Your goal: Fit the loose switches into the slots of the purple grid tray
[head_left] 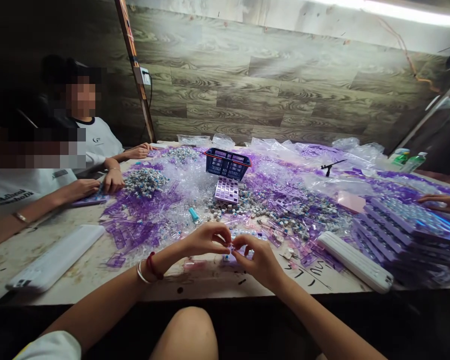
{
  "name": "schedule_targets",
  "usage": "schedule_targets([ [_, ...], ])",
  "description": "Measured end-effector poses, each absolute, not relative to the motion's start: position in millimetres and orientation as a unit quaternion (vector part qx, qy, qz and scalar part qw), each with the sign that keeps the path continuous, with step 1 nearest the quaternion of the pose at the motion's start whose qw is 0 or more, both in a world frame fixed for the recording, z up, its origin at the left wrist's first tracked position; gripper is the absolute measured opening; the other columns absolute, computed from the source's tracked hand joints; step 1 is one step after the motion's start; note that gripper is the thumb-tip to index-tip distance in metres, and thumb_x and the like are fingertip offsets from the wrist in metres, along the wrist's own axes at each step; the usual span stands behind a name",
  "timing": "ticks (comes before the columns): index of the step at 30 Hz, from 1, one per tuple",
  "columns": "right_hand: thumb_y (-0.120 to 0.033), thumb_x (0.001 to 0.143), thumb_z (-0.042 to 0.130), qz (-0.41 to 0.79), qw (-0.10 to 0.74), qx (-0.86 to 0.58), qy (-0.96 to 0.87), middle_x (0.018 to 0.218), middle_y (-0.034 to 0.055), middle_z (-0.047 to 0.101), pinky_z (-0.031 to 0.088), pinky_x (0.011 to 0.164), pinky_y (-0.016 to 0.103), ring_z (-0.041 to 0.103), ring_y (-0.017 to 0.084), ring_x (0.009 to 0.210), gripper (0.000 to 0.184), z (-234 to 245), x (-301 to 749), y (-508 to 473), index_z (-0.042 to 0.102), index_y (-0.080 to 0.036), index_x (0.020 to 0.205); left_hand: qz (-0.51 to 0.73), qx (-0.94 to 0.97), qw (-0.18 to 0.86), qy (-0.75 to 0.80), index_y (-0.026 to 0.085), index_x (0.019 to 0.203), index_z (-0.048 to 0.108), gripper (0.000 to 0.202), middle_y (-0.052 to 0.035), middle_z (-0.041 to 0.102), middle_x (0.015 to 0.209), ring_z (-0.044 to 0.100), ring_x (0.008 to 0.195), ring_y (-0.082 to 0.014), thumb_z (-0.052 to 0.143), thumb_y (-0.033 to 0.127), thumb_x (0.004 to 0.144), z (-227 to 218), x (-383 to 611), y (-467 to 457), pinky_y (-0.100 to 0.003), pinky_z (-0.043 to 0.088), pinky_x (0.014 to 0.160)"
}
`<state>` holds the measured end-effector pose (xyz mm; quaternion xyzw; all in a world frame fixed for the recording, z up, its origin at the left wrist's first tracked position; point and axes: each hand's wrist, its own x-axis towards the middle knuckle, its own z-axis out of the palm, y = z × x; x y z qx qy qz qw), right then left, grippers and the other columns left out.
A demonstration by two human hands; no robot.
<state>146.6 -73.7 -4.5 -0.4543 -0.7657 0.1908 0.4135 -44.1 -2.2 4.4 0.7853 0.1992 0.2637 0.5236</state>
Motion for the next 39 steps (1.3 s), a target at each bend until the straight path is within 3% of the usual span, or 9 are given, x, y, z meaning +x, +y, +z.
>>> schedule_targets([
  [4,-0.009,0.073,0.064,0.161,0.399,-0.455,-0.779,0.08,0.0016,0.069,0.047,0.074,0.03,0.06,0.019,0.082,0.013,-8.1,147.0,-74.3,0.064,-0.02,0.08,0.249,0.856,0.421,0.168,0.011,0.081,0.062,0.017,-0.0042,0.062,0.08,0.061,0.076,-0.0134,0.07,0.025,0.075,3.6,-44.2,-0.9,-0.024,0.053,0.07],
  [10,-0.004,0.07,0.064,0.182,0.38,-0.463,-0.78,0.08,0.001,0.068,0.045,0.077,0.03,0.059,0.019,0.084,0.019,-11.3,145.7,-75.6,0.065,-0.02,0.08,0.249,0.914,0.293,0.129,0.012,0.076,0.062,0.017,-0.0034,0.063,0.073,0.057,0.067,-0.0112,0.069,0.026,0.077,1.5,-43.7,1.2,-0.021,0.046,0.065],
  [21,-0.009,0.071,0.064,0.189,0.368,-0.471,-0.779,0.082,0.0017,0.07,0.045,0.077,0.03,0.061,0.018,0.081,0.015,-5.6,142.9,-74.1,0.067,-0.021,0.08,0.256,0.914,0.293,0.118,0.013,0.076,0.061,0.019,-0.0051,0.066,0.076,0.059,0.07,-0.0126,0.069,0.031,0.077,-3.0,-46.6,4.6,-0.023,0.046,0.069],
  [39,-0.007,0.071,0.067,0.189,0.309,-0.479,-0.799,0.079,0.0029,0.071,0.044,0.073,0.029,0.063,0.019,0.078,0.014,-5.4,145.8,-70.9,0.07,-0.019,0.078,0.221,0.919,0.295,0.139,0.014,0.076,0.064,0.021,-0.0041,0.065,0.074,0.057,0.067,-0.0117,0.072,0.033,0.075,-3.3,-49.1,4.4,-0.021,0.043,0.063],
])
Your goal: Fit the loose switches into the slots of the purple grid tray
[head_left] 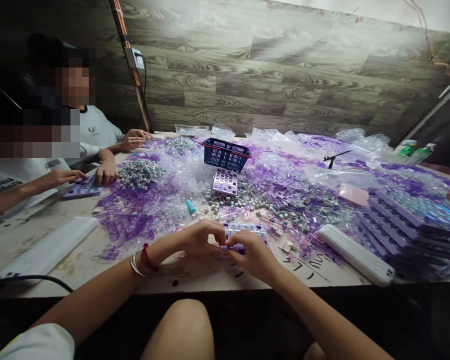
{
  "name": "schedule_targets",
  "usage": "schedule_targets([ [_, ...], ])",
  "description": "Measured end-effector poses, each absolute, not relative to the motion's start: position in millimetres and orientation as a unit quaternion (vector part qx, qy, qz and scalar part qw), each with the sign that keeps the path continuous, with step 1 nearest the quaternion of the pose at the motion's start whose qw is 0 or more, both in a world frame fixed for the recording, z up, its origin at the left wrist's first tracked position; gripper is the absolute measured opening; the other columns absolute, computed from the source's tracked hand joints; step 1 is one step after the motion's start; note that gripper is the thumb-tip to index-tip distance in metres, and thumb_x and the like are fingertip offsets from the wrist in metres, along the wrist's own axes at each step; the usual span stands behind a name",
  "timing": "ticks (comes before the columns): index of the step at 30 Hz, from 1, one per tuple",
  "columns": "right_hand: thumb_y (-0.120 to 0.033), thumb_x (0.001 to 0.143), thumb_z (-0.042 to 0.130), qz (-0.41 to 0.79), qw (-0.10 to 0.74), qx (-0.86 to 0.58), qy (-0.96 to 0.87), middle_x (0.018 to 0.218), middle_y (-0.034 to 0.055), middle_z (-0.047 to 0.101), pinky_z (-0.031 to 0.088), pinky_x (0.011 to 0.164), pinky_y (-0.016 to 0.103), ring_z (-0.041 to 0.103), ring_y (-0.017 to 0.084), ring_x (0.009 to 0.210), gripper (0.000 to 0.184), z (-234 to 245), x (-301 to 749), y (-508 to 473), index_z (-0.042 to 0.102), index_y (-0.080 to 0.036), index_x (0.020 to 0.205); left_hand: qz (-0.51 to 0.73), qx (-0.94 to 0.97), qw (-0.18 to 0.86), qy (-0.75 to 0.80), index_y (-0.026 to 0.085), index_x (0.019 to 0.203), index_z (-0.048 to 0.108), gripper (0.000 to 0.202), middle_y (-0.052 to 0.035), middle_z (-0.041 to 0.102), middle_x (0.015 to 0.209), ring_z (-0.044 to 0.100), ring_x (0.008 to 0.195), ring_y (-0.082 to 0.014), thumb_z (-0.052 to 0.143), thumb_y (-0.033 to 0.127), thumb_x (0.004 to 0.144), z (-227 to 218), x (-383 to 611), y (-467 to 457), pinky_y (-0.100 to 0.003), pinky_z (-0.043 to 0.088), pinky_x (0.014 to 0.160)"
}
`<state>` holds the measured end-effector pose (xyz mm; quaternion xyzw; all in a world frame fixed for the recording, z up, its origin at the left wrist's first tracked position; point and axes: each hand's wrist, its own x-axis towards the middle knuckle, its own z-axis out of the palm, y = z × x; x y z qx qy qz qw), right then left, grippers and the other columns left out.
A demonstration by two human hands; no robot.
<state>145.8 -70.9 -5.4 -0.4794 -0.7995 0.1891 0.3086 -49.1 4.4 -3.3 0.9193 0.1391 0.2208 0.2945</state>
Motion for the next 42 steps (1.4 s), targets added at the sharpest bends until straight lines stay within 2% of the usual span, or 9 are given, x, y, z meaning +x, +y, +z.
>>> schedule_targets([
  [7,-0.006,0.071,0.067,0.201,0.303,-0.473,-0.803,0.078,0.0031,0.072,0.046,0.074,0.028,0.064,0.018,0.078,0.014,-4,145,-69,0.07,-0.02,0.073,0.199,0.906,0.334,0.169,0.012,0.076,0.067,0.029,-0.0015,0.062,0.064,0.053,0.057,-0.0088,0.072,0.041,0.074,1,-49,6,-0.017,0.04,0.054],
  [11,-0.003,0.07,0.064,0.227,0.299,-0.474,-0.797,0.075,0.0025,0.071,0.046,0.067,0.025,0.064,0.016,0.071,0.017,0,142,-67,0.069,-0.019,0.067,0.19,0.897,0.35,0.192,0.011,0.071,0.065,0.03,-0.0002,0.06,0.06,0.053,0.054,-0.0083,0.072,0.041,0.074,1,-49,5,-0.016,0.038,0.051],
  [16,0.0,0.068,0.061,0.247,0.287,-0.477,-0.793,0.07,0.0016,0.07,0.045,0.062,0.023,0.064,0.016,0.066,0.021,3,139,-65,0.067,-0.019,0.061,0.184,0.895,0.356,0.198,0.012,0.069,0.065,0.023,0.0,0.061,0.059,0.054,0.053,-0.0082,0.072,0.033,0.074,3,-48,1,-0.015,0.038,0.05],
  [30,0.0,0.069,0.057,0.244,0.246,-0.474,-0.81,0.072,0.002,0.069,0.044,0.062,0.023,0.062,0.015,0.066,0.023,11,137,-65,0.067,-0.02,0.064,0.193,0.896,0.349,0.197,0.013,0.069,0.066,0.004,0.0015,0.061,0.059,0.053,0.055,-0.0077,0.067,0.014,0.072,5,-45,-6,-0.014,0.038,0.053],
  [36,-0.001,0.07,0.057,0.202,0.201,-0.523,-0.803,0.068,0.0049,0.067,0.038,0.058,0.024,0.061,0.017,0.065,0.023,11,131,-68,0.065,-0.019,0.058,0.172,0.868,0.399,0.239,0.01,0.064,0.065,0.009,0.003,0.057,0.054,0.048,0.052,-0.0064,0.071,0.015,0.067,1,-43,-4,-0.014,0.034,0.048],
  [42,-0.001,0.069,0.054,0.2,0.201,-0.542,-0.791,0.064,0.0046,0.07,0.034,0.055,0.025,0.062,0.018,0.061,0.024,10,129,-69,0.066,-0.02,0.059,0.181,0.871,0.392,0.233,0.01,0.064,0.063,0.01,0.0037,0.055,0.055,0.047,0.052,-0.0058,0.072,0.013,0.066,-2,-43,-4,-0.014,0.032,0.048],
])
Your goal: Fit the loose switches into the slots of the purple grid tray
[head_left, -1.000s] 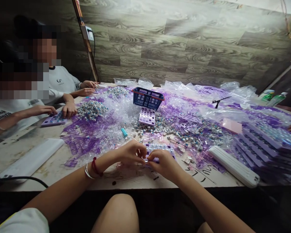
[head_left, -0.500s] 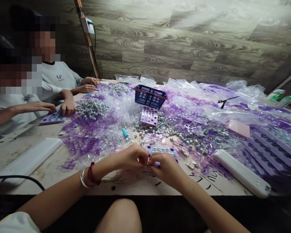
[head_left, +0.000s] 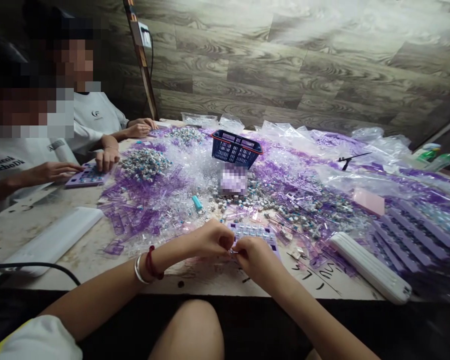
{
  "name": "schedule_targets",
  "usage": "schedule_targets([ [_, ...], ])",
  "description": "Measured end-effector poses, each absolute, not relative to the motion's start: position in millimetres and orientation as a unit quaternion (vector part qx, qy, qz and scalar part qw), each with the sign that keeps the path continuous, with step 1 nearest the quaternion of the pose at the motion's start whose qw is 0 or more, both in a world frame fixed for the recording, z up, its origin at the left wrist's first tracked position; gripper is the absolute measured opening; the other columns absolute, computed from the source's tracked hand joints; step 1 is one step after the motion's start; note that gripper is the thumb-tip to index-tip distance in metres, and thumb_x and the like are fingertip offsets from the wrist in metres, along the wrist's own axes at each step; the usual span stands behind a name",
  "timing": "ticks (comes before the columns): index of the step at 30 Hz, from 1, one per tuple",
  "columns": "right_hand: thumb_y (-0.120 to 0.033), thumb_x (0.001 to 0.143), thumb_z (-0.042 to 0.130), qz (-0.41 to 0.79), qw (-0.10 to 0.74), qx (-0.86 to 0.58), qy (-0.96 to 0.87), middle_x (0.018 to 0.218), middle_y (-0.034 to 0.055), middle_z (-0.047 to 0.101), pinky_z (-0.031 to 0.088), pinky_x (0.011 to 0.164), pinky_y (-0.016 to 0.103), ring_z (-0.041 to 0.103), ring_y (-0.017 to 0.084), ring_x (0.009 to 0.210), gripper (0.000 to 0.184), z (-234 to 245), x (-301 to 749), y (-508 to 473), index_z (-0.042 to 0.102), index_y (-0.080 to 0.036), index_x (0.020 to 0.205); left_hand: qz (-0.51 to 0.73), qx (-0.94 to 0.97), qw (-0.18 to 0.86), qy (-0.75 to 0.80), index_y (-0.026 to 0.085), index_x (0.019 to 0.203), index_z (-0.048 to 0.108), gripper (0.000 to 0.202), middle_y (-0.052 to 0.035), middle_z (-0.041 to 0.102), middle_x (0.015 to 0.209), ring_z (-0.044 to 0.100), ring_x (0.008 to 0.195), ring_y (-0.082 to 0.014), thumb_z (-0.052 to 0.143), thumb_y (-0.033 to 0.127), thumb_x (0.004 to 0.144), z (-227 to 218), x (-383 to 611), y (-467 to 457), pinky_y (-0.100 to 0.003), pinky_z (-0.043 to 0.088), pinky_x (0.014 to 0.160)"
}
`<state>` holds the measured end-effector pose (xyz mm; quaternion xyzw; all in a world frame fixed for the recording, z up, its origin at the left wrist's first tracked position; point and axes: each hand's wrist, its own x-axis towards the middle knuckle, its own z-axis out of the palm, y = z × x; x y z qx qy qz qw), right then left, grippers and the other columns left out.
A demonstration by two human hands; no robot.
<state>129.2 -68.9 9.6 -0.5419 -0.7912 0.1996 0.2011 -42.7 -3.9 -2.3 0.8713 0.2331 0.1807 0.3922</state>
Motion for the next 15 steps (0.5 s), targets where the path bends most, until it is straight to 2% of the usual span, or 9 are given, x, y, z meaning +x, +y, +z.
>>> schedule_targets([
  [3,-0.004,0.071,0.055,0.199,0.186,-0.563,-0.781,0.064,0.0042,0.07,0.032,0.053,0.025,0.062,0.018,0.06,0.023,12,127,-74,0.067,-0.02,0.06,0.195,0.881,0.373,0.217,0.011,0.065,0.062,0.012,0.003,0.056,0.057,0.047,0.053,-0.0059,0.071,0.018,0.068,-3,-44,-4,-0.014,0.033,0.049],
  [9,-0.01,0.08,0.053,0.115,0.143,-0.611,-0.77,0.075,0.0076,0.071,0.033,0.056,0.027,0.064,0.022,0.071,0.018,17,122,-94,0.068,-0.02,0.077,0.215,0.882,0.359,0.214,0.012,0.073,0.062,0.016,0.0024,0.056,0.06,0.049,0.054,-0.0066,0.07,0.024,0.07,-5,-42,-8,-0.015,0.036,0.05],
  [12,-0.008,0.078,0.054,0.118,0.13,-0.59,-0.788,0.081,0.0067,0.068,0.039,0.064,0.027,0.063,0.021,0.078,0.019,20,128,-101,0.067,-0.019,0.085,0.223,0.892,0.338,0.202,0.012,0.073,0.06,0.011,0.0029,0.056,0.063,0.048,0.056,-0.0068,0.069,0.018,0.068,-6,-39,-11,-0.016,0.036,0.053],
  [15,-0.011,0.074,0.06,0.106,0.145,-0.544,-0.82,0.097,0.0077,0.063,0.044,0.078,0.031,0.058,0.023,0.094,0.029,20,137,-105,0.063,-0.019,0.102,0.225,0.886,0.347,0.212,0.012,0.074,0.059,0.011,0.0033,0.055,0.064,0.048,0.058,-0.0073,0.067,0.015,0.067,-6,-37,-14,-0.016,0.037,0.053],
])
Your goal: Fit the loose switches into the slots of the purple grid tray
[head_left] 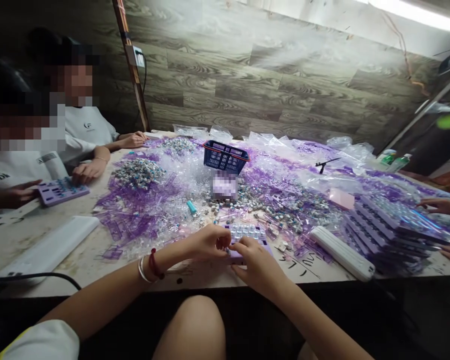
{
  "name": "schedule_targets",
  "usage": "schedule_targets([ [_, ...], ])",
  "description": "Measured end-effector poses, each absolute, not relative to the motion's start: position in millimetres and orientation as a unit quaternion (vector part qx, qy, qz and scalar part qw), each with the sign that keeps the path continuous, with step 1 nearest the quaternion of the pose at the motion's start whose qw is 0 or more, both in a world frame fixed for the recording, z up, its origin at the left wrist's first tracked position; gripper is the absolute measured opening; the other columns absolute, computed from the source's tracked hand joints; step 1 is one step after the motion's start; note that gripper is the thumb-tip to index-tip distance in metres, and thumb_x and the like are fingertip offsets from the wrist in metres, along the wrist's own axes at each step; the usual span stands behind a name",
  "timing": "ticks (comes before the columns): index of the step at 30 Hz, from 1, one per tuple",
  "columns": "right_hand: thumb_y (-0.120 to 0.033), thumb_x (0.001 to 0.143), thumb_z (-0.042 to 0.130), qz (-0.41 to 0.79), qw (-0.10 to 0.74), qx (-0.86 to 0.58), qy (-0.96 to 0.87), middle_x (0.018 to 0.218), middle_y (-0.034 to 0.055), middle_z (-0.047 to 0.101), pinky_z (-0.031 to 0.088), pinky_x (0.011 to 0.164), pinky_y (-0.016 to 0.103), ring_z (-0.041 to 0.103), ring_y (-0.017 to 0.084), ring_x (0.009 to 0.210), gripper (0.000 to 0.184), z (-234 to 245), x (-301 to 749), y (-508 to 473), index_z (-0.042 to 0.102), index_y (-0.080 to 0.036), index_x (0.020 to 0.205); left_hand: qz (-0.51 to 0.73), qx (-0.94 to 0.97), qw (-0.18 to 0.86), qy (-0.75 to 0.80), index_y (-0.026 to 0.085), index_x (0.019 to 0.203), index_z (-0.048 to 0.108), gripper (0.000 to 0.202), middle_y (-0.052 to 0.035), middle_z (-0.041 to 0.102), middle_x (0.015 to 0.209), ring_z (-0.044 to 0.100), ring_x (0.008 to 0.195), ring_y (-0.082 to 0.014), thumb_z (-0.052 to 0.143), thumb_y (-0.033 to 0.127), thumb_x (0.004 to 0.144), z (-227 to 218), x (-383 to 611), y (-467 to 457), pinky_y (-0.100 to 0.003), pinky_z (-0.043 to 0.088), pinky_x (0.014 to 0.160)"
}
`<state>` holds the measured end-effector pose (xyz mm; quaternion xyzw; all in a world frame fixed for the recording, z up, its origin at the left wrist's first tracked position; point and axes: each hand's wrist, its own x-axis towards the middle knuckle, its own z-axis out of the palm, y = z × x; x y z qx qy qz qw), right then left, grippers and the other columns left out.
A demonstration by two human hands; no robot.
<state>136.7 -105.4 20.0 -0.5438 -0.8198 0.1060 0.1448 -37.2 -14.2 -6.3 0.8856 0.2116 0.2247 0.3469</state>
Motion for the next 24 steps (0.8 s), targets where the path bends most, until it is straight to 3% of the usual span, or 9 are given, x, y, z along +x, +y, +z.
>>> schedule_targets([
  [4,-0.016,0.072,0.067,0.09,0.151,-0.501,-0.847,0.108,0.009,0.06,0.043,0.091,0.038,0.051,0.026,0.107,0.034,18,142,-110,0.058,-0.017,0.104,0.209,0.862,0.405,0.223,0.011,0.072,0.058,0.013,0.0038,0.055,0.062,0.049,0.057,-0.0072,0.068,0.014,0.065,-3,-35,-20,-0.016,0.037,0.052],
  [7,-0.026,0.071,0.071,0.099,0.121,-0.496,-0.854,0.104,0.009,0.061,0.045,0.087,0.041,0.053,0.027,0.101,0.037,17,143,-116,0.056,-0.016,0.102,0.189,0.861,0.427,0.201,0.011,0.071,0.057,0.014,0.0048,0.054,0.06,0.047,0.055,-0.0063,0.068,0.012,0.063,1,-34,-25,-0.015,0.036,0.05],
  [11,-0.033,0.061,0.08,0.103,0.102,-0.476,-0.868,0.11,0.0096,0.059,0.046,0.084,0.041,0.052,0.029,0.101,0.056,15,147,-128,0.053,-0.015,0.107,0.172,0.882,0.411,0.154,0.012,0.074,0.058,0.011,0.0036,0.056,0.064,0.049,0.058,-0.0064,0.067,0.013,0.068,5,-34,-31,-0.015,0.037,0.052],
  [17,-0.007,0.075,0.062,-0.017,0.14,-0.478,-0.867,0.102,0.0084,0.062,0.042,0.08,0.04,0.053,0.026,0.093,0.031,-7,152,-142,0.053,-0.016,0.104,0.159,0.894,0.406,0.107,0.013,0.074,0.055,0.014,0.0021,0.057,0.065,0.05,0.059,-0.0071,0.066,0.021,0.077,5,-32,-37,-0.016,0.037,0.055],
  [21,-0.012,0.08,0.063,-0.019,0.211,-0.433,-0.876,0.1,0.0063,0.064,0.039,0.08,0.037,0.054,0.024,0.09,0.027,-14,160,-140,0.053,-0.017,0.104,0.159,0.909,0.375,0.084,0.015,0.078,0.055,0.012,0.001,0.059,0.07,0.052,0.062,-0.0082,0.061,0.024,0.082,5,-31,-41,-0.018,0.039,0.059],
  [24,-0.017,0.084,0.06,-0.015,0.229,-0.416,-0.88,0.094,0.005,0.065,0.037,0.077,0.035,0.054,0.021,0.085,0.017,-12,164,-136,0.054,-0.018,0.1,0.17,0.939,0.286,0.088,0.016,0.078,0.053,0.014,0.0012,0.058,0.07,0.051,0.063,-0.0094,0.064,0.025,0.08,3,-30,-44,-0.02,0.039,0.061],
])
